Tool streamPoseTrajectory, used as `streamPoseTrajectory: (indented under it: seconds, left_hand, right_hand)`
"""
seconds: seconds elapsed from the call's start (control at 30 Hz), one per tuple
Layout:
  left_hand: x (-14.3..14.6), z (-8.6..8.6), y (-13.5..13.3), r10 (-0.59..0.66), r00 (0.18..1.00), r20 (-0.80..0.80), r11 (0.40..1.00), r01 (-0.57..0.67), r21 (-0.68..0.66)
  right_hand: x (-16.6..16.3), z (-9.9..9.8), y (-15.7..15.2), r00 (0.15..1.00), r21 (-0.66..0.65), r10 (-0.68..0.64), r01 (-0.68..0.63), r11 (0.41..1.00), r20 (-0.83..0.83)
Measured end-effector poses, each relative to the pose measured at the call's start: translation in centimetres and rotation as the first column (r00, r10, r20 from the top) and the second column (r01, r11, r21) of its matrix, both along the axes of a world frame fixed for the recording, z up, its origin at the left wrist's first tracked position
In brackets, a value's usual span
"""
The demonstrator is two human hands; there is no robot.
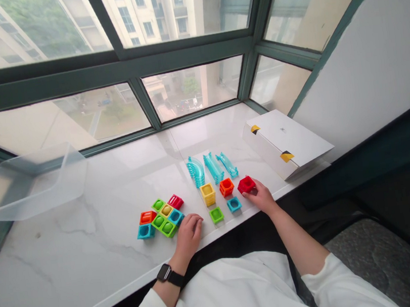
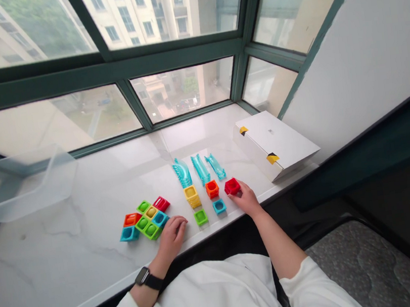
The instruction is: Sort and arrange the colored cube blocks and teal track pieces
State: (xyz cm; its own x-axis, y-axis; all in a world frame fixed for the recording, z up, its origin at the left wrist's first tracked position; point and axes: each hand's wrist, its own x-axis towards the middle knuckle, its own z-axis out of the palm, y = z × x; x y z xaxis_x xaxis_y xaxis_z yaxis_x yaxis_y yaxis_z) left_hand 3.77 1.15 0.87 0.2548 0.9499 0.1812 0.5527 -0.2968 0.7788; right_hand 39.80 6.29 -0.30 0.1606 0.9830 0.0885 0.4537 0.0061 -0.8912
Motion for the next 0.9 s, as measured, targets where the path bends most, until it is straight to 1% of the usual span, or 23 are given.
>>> streamPoseTrajectory:
  seconds: [0.17, 0.4, 0.67, 0.9]
  left_hand:
    - [-0.02, 0.08, 0.02, 0.003, 1.0, -0.004, 1.0, -0.003, 0.009]
    - [-0.05, 0.0, -0.01, 0.004, 1.0, -0.001, 1.0, -0.004, 0.006]
    - [-0.06, -0.37, 0.02, 0.0, 1.0, 0.013, 1.0, 0.0, 0.004]
    - [0.0, -0.21, -0.04, 0.004, 1.0, 0.011, 1.0, -0.004, 0.01]
  right_hand:
    - [0.26, 0.0, 0.1, 0.999, 0.017, 0.032, -0.032, 0.999, -0.008]
    - [0.22, 0.09, 0.16, 1.0, 0.04, 0.001, -0.002, 0.999, 0.027]
    - [0.41, -0.37, 0.1, 0.999, 0.006, 0.001, -0.001, 1.0, 0.032]
    - [0.14, -0.55, -0.17, 0.998, -0.034, -0.038, 0.039, 0.999, 0.047]
